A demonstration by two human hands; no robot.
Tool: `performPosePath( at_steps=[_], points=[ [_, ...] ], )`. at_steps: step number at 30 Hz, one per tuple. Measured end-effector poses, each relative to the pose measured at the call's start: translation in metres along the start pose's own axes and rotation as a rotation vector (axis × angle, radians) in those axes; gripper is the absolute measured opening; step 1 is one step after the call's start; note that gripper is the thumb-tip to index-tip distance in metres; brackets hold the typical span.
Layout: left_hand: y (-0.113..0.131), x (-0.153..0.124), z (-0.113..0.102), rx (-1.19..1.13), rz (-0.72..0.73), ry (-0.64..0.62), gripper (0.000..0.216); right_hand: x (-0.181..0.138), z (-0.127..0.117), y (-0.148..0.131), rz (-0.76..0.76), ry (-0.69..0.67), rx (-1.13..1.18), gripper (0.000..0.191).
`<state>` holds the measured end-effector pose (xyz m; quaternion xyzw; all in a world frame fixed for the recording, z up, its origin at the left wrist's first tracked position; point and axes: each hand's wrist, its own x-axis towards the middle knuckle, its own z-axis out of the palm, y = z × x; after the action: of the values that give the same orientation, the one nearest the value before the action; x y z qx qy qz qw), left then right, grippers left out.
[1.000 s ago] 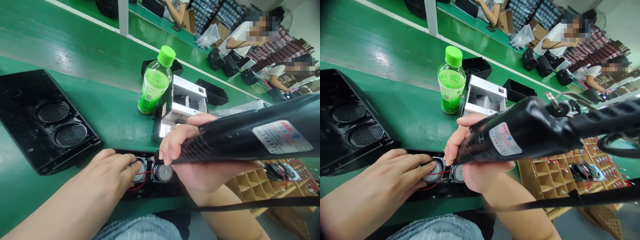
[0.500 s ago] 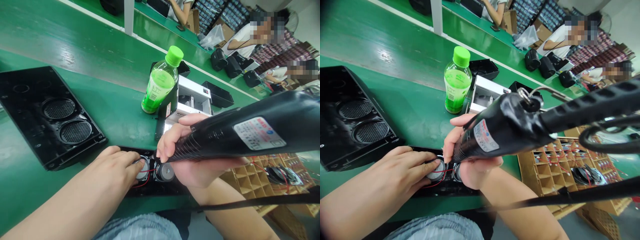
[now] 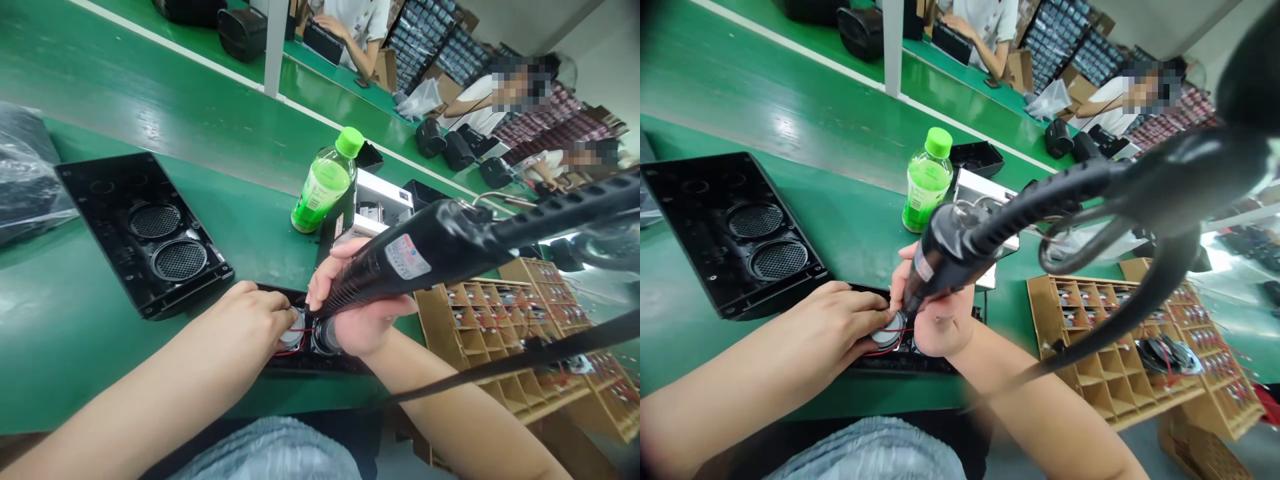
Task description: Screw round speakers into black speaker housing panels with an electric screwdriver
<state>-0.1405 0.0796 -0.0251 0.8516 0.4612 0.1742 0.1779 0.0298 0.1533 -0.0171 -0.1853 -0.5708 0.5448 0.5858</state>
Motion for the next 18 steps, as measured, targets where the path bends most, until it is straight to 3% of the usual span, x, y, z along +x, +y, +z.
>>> performPosePath(
  at_steps=[5,9,12,15,18],
  points=[
    [0.004,-0.002,-0.001,0.008,-0.009,-0.007,0.025,0.002,0.002,-0.014,0.008,0.031,-0.01,0.061],
    [0.003,-0.005,0.0,0.007,-0.019,-0.001,0.021,0.019,-0.014,-0.072,0.047,0.183,-0.035,0.057],
    [0.001,-0.006,0.0,0.039,0.007,0.024,0.024,0.033,-0.03,-0.107,-0.093,0.29,-0.209,0.061],
    [0.001,-0.005,-0.002,0.096,0.054,0.064,0.027,0.047,-0.037,-0.107,-0.249,0.383,-0.31,0.068],
    [0.003,-0.005,-0.005,0.12,0.087,0.115,0.033,0.058,-0.037,-0.084,-0.228,0.366,-0.314,0.064]
  ],
)
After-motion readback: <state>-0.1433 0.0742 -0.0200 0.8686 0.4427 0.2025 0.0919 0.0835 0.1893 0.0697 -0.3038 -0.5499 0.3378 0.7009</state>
